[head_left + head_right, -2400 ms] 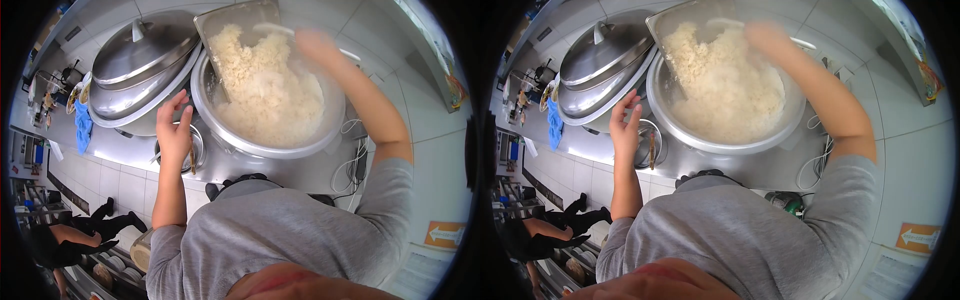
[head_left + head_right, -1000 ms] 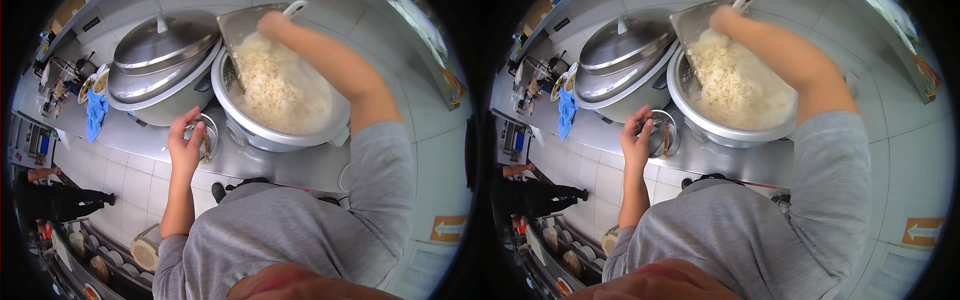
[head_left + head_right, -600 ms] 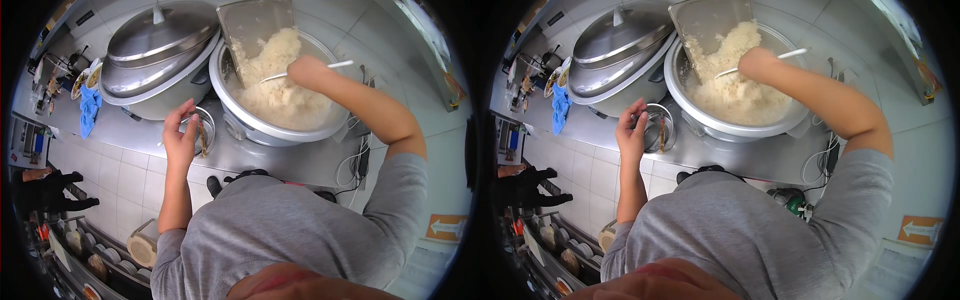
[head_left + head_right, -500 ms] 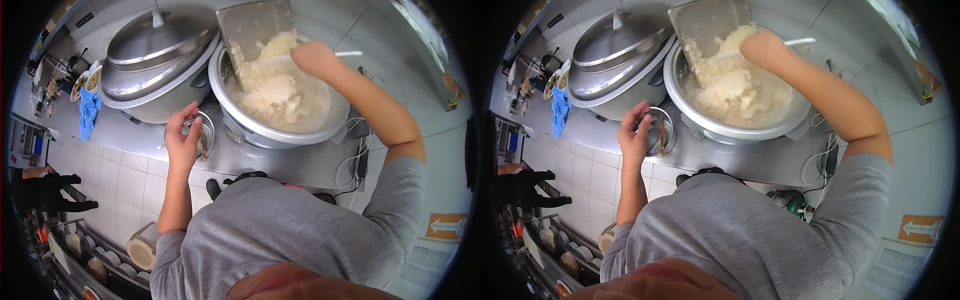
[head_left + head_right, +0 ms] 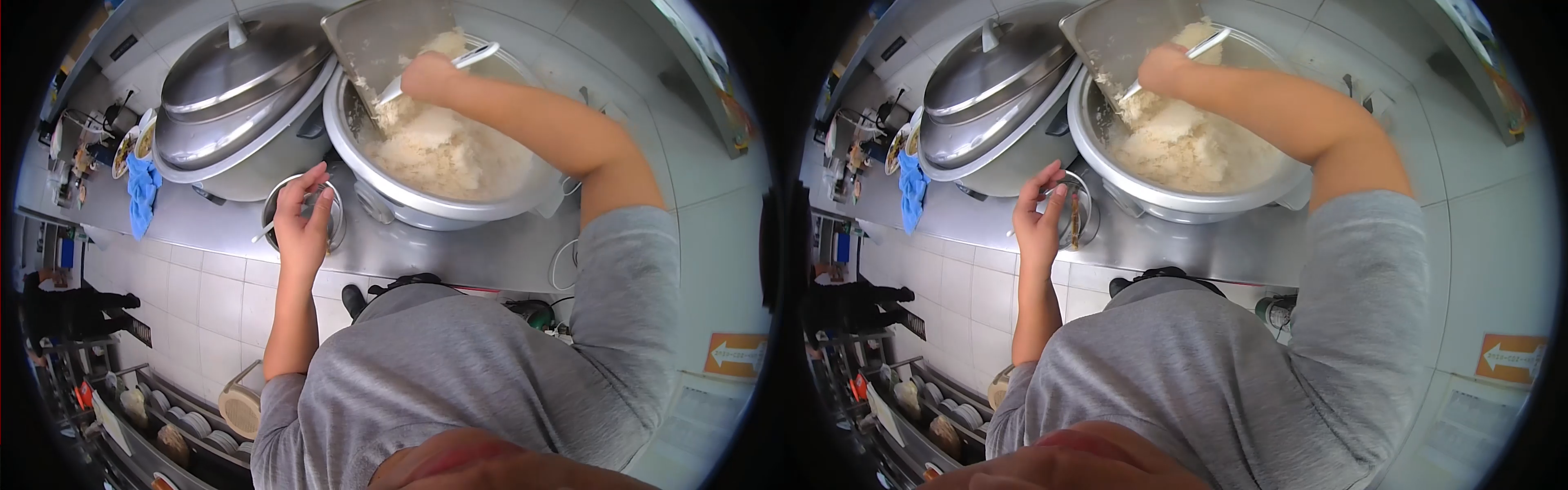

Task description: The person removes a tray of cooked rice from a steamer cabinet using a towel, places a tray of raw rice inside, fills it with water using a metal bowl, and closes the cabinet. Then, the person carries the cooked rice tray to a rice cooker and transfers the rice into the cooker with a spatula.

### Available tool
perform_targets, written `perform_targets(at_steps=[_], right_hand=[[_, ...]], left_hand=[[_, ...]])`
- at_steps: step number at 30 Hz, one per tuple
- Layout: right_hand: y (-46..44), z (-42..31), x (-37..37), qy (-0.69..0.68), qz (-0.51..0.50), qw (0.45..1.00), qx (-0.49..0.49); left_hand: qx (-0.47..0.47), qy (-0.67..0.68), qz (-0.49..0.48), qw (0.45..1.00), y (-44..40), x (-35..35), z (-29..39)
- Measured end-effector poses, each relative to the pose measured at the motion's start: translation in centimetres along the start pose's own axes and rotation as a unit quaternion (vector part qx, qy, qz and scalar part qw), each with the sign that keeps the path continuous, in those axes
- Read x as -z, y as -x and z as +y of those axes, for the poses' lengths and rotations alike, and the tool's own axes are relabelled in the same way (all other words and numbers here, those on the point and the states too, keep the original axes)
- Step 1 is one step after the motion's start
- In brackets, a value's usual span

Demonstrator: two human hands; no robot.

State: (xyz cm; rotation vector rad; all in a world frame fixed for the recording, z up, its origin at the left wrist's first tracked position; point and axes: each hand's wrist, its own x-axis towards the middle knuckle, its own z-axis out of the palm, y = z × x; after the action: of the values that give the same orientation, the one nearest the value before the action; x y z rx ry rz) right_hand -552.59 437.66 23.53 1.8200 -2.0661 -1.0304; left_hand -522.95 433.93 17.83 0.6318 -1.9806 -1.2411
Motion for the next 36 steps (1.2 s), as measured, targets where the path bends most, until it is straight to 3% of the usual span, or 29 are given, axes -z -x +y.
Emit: perform_targets(at_steps=[5,8,12,14,17,20,23,27,29,32,35,36], right_hand=[[4.4,-1.5,0.4,0.038,-0.077,0.996,0.024],[7.2,-1.0,-1.1,-0.155,-0.054,0.985,-0.049],[8.8,5.5,-0.5,-0.19,0.082,0.968,-0.142],[9.1,8.0,1.6,-0.143,0.107,0.972,-0.152],[4.0,12.5,-3.0,-0.012,0.178,0.971,-0.156],[2.0,12.4,-2.3,-0.032,0.086,0.976,-0.2],[0.4,12.5,-0.1,0.026,0.06,0.977,-0.203],[2.2,11.4,4.1,-0.004,0.1,0.968,-0.23],[2.6,11.4,3.7,0.006,0.114,0.967,-0.23],[0.9,12.6,0.2,0.023,0.056,0.974,-0.216],[-1.4,12.5,-4.0,-0.009,0.087,0.981,-0.171],[-2.5,11.9,-4.9,-0.001,0.045,0.987,-0.154]], left_hand=[[-0.006,0.016,-0.012,1.0,-0.5,-0.6,0.4],[-0.026,-0.003,0.005,1.0,0.1,0.1,0.5],[-0.019,-0.006,0.026,0.999,0.8,1.5,-0.5],[0.001,-0.008,0.034,0.999,1.0,2.0,-0.7],[0.004,-0.032,0.041,0.999,1.1,2.3,-1.2],[0.001,-0.034,0.036,0.999,1.5,2.6,-1.8],[0.013,-0.016,0.034,0.999,1.4,3.0,-2.3],[0.03,0.003,0.034,0.999,1.2,3.3,-2.7],[0.029,0.013,0.032,0.999,1.1,3.4,-2.9],[0.041,0.015,0.022,0.999,1.0,3.6,-3.2],[0.037,0.018,0.019,0.999,0.9,3.5,-3.2],[0.032,0.02,0.02,0.999,0.9,3.5,-3.2]])
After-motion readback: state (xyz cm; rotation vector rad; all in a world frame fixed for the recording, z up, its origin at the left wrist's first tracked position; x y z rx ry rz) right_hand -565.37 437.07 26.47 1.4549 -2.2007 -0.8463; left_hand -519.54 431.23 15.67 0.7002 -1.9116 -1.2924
